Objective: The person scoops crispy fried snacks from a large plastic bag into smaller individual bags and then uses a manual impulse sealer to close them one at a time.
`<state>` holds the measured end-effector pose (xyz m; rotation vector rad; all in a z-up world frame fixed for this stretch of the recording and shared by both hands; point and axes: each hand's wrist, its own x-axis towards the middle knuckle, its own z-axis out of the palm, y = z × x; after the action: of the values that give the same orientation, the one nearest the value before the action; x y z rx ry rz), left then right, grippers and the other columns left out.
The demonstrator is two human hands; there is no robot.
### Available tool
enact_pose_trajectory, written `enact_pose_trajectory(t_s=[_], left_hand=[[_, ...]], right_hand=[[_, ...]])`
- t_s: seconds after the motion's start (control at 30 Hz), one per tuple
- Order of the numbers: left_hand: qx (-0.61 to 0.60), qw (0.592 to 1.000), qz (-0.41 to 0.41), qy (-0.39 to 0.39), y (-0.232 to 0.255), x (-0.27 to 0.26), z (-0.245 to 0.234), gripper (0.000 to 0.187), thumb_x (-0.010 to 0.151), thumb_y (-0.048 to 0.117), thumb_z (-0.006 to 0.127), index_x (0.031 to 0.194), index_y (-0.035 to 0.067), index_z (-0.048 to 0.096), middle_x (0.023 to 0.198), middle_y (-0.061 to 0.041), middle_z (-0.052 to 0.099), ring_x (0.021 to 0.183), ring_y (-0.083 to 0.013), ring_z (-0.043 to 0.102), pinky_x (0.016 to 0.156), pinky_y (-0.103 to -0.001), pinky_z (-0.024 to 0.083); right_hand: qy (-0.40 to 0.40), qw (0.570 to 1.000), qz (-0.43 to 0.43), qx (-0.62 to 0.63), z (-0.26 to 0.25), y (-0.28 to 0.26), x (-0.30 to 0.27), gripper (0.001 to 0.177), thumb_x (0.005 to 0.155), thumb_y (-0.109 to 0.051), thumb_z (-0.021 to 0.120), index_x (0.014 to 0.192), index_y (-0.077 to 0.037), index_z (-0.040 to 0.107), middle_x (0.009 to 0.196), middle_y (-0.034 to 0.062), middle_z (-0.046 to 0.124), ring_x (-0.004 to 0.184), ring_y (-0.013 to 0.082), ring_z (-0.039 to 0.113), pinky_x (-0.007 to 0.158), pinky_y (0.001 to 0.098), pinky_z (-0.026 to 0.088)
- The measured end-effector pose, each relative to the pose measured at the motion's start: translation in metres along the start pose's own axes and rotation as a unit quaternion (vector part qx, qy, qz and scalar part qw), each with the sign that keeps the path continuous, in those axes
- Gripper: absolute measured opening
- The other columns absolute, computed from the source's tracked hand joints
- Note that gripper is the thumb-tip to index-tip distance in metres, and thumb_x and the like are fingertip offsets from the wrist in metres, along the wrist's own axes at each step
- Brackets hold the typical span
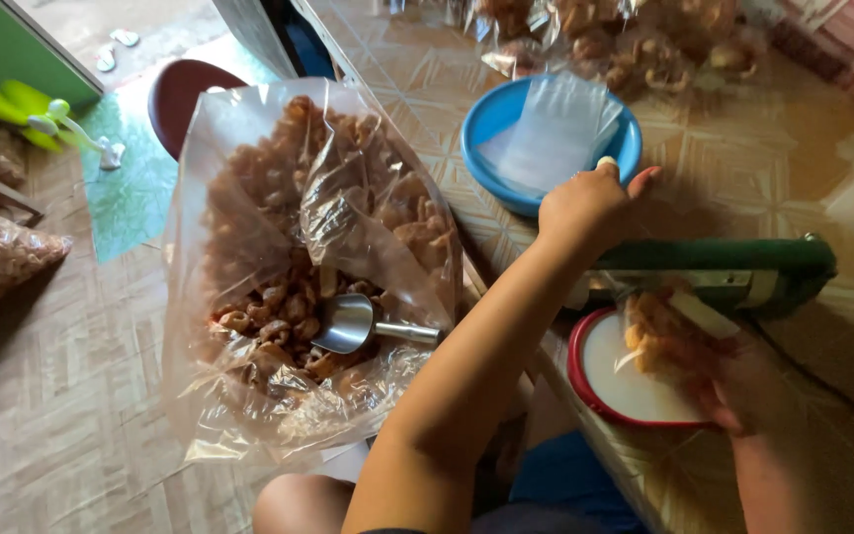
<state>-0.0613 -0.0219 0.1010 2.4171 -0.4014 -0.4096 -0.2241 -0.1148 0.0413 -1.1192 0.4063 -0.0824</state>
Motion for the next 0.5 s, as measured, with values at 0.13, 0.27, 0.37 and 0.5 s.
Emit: enact_pose_trajectory(t_s=[0.13, 0.27, 0.37, 0.5], left_hand=[[0.002, 0.999, 0.033, -0.017, 0.018, -0.003, -0.013, 0.065, 0.072, 0.057, 0.021, 0.100, 0.008, 0.053, 0.102, -0.013, 0.063, 0.097, -0.0348, 0.057, 0.078, -0.045, 0.044], [0.007, 0.993, 0.116, 0.027, 0.030, 0.005, -0.015, 0.058, 0.077, 0.046, 0.031, 0.095, -0.001, 0.060, 0.093, -0.022, 0.066, 0.096, -0.0368, 0.062, 0.083, -0.045, 0.048], [-0.067, 0.979, 0.191, 0.001, 0.024, 0.036, -0.010, 0.077, 0.071, 0.059, 0.023, 0.094, -0.004, 0.061, 0.095, -0.026, 0.065, 0.100, -0.0402, 0.059, 0.087, -0.048, 0.046], [-0.310, 0.925, 0.219, -0.019, -0.016, 0.028, -0.041, 0.030, 0.080, 0.039, 0.042, 0.084, 0.009, 0.048, 0.068, -0.004, 0.050, 0.054, -0.0119, 0.043, 0.048, -0.022, 0.036]], right_hand=[[-0.056, 0.992, -0.082, -0.075, -0.026, 0.015, -0.006, 0.051, 0.055, 0.010, 0.061, 0.105, 0.007, 0.054, 0.101, 0.0188, 0.060, 0.083, 0.0309, 0.061, 0.072, 0.0421, 0.052], [-0.208, 0.973, -0.024, -0.097, 0.003, -0.010, -0.028, 0.042, 0.060, 0.003, 0.059, 0.102, 0.006, 0.054, 0.097, 0.0167, 0.058, 0.082, 0.0276, 0.059, 0.067, 0.0372, 0.049], [-0.416, 0.896, 0.062, -0.142, 0.028, -0.040, -0.046, 0.031, 0.068, -0.007, 0.055, 0.097, 0.004, 0.054, 0.091, 0.0135, 0.054, 0.082, 0.0227, 0.056, 0.061, 0.0298, 0.044], [-0.574, 0.757, 0.268, -0.161, 0.025, -0.054, -0.035, 0.040, 0.070, -0.012, 0.063, 0.105, 0.003, 0.051, 0.094, 0.0106, 0.056, 0.087, 0.0170, 0.057, 0.069, 0.0246, 0.044]])
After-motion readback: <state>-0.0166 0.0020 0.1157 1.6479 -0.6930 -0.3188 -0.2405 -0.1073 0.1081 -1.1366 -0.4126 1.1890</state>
